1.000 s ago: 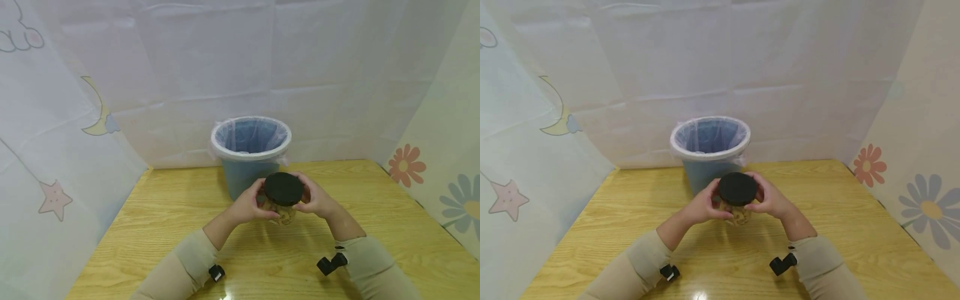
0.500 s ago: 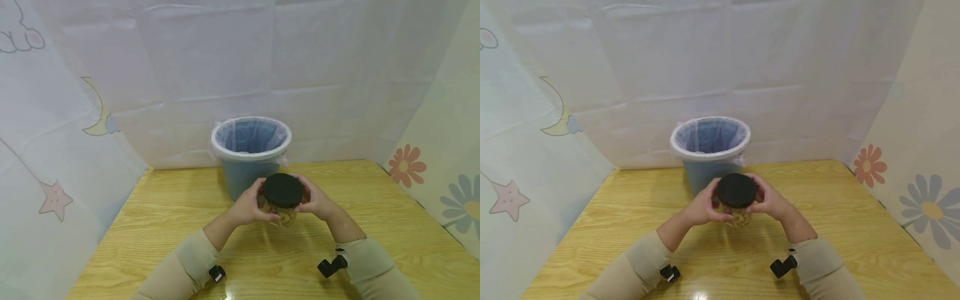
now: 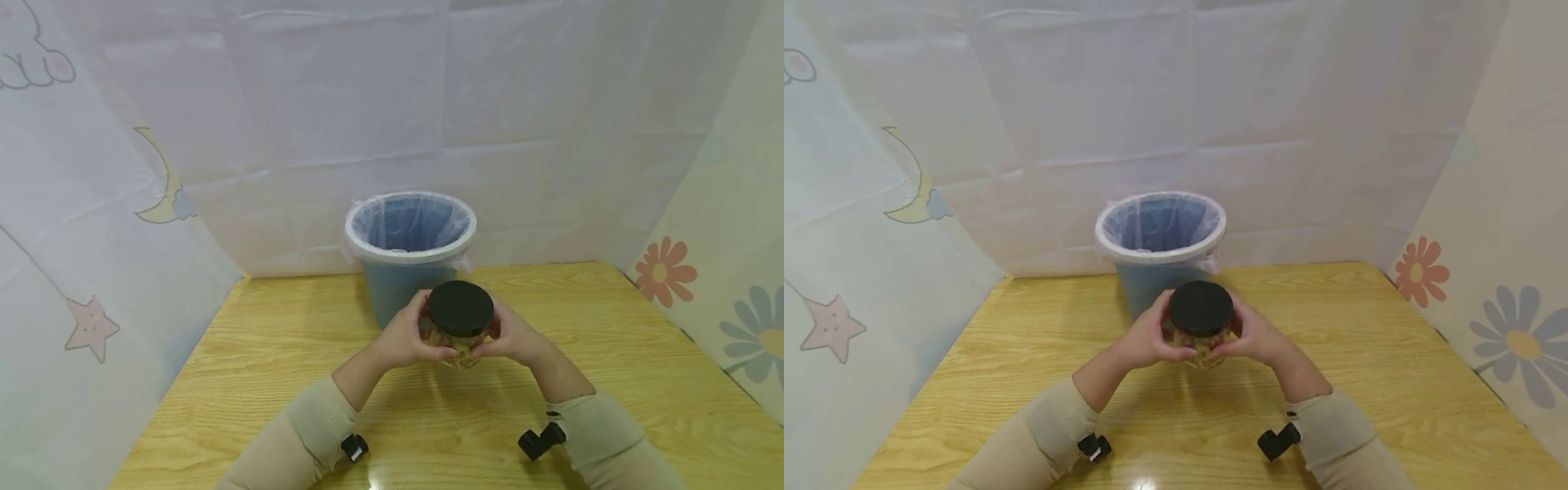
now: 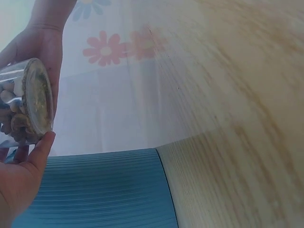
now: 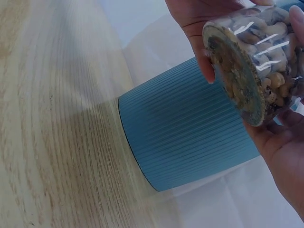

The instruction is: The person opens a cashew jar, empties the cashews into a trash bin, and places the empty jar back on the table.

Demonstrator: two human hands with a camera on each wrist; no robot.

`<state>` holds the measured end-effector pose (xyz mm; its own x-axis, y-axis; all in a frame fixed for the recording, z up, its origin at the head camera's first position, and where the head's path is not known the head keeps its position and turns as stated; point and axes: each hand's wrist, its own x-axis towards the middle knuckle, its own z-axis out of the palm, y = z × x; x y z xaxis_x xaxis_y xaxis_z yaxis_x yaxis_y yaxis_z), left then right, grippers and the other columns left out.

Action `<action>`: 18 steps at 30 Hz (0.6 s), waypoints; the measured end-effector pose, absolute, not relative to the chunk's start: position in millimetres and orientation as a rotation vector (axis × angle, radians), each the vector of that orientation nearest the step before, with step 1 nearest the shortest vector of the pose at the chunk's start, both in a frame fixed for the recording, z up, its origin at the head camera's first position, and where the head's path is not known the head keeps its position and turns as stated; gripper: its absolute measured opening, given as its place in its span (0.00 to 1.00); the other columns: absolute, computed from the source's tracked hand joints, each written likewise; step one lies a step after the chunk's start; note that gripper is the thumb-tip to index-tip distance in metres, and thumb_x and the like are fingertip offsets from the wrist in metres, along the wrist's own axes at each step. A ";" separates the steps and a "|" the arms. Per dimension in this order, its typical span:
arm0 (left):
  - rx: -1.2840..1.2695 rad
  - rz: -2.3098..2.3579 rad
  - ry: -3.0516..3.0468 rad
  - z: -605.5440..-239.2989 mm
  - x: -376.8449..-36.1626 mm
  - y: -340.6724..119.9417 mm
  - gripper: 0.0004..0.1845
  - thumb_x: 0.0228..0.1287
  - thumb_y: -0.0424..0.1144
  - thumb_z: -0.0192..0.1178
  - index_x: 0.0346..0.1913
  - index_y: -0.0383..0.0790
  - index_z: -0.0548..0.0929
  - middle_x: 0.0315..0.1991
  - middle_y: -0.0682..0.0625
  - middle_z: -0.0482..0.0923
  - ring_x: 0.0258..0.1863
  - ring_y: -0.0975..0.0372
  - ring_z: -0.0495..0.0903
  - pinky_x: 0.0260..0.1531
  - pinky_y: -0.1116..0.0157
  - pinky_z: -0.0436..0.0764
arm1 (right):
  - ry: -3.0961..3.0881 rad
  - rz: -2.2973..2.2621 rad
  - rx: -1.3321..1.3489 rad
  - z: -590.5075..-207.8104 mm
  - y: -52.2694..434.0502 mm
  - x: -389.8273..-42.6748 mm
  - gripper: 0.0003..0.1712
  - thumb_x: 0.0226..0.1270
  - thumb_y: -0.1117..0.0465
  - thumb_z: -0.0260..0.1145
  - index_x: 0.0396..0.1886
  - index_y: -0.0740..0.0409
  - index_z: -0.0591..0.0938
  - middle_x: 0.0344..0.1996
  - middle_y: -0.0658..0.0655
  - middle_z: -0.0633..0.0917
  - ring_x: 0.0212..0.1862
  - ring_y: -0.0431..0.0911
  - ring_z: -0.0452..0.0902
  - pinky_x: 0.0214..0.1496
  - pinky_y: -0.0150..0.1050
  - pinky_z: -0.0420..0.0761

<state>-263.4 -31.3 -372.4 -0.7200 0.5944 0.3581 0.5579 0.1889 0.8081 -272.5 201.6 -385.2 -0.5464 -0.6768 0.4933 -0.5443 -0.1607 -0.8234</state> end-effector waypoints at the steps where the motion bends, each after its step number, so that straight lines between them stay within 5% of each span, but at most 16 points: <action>1: 1.171 1.602 2.392 -369.1 -261.1 -31.3 0.43 0.42 0.34 0.73 0.62 0.45 0.60 0.55 0.52 0.69 0.49 0.63 0.71 0.34 0.64 0.78 | 1.974 -1.809 -1.430 -385.4 201.3 -272.1 0.49 0.50 0.70 0.71 0.67 0.65 0.53 0.61 0.49 0.66 0.59 0.42 0.66 0.55 0.35 0.72; 6: 1.237 1.623 2.366 -357.2 -251.6 -32.1 0.41 0.44 0.32 0.72 0.61 0.38 0.60 0.54 0.46 0.70 0.48 0.59 0.72 0.33 0.61 0.78 | 2.023 -1.806 -1.433 -386.1 200.6 -271.0 0.49 0.48 0.71 0.71 0.67 0.63 0.54 0.60 0.49 0.67 0.57 0.41 0.67 0.53 0.35 0.73; 18: 1.140 1.706 2.285 -386.0 -269.9 -26.7 0.43 0.43 0.34 0.72 0.63 0.50 0.59 0.57 0.53 0.65 0.51 0.61 0.70 0.38 0.66 0.77 | 2.104 -1.798 -1.433 -383.8 197.8 -269.7 0.51 0.45 0.71 0.73 0.66 0.68 0.53 0.59 0.48 0.67 0.58 0.41 0.66 0.55 0.34 0.72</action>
<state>-269.9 -26.7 -386.0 -0.7222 0.5908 0.3598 0.5129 0.1083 0.8516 -269.7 197.8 -383.8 -0.5770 -0.6351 0.5135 -0.6062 -0.0883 -0.7904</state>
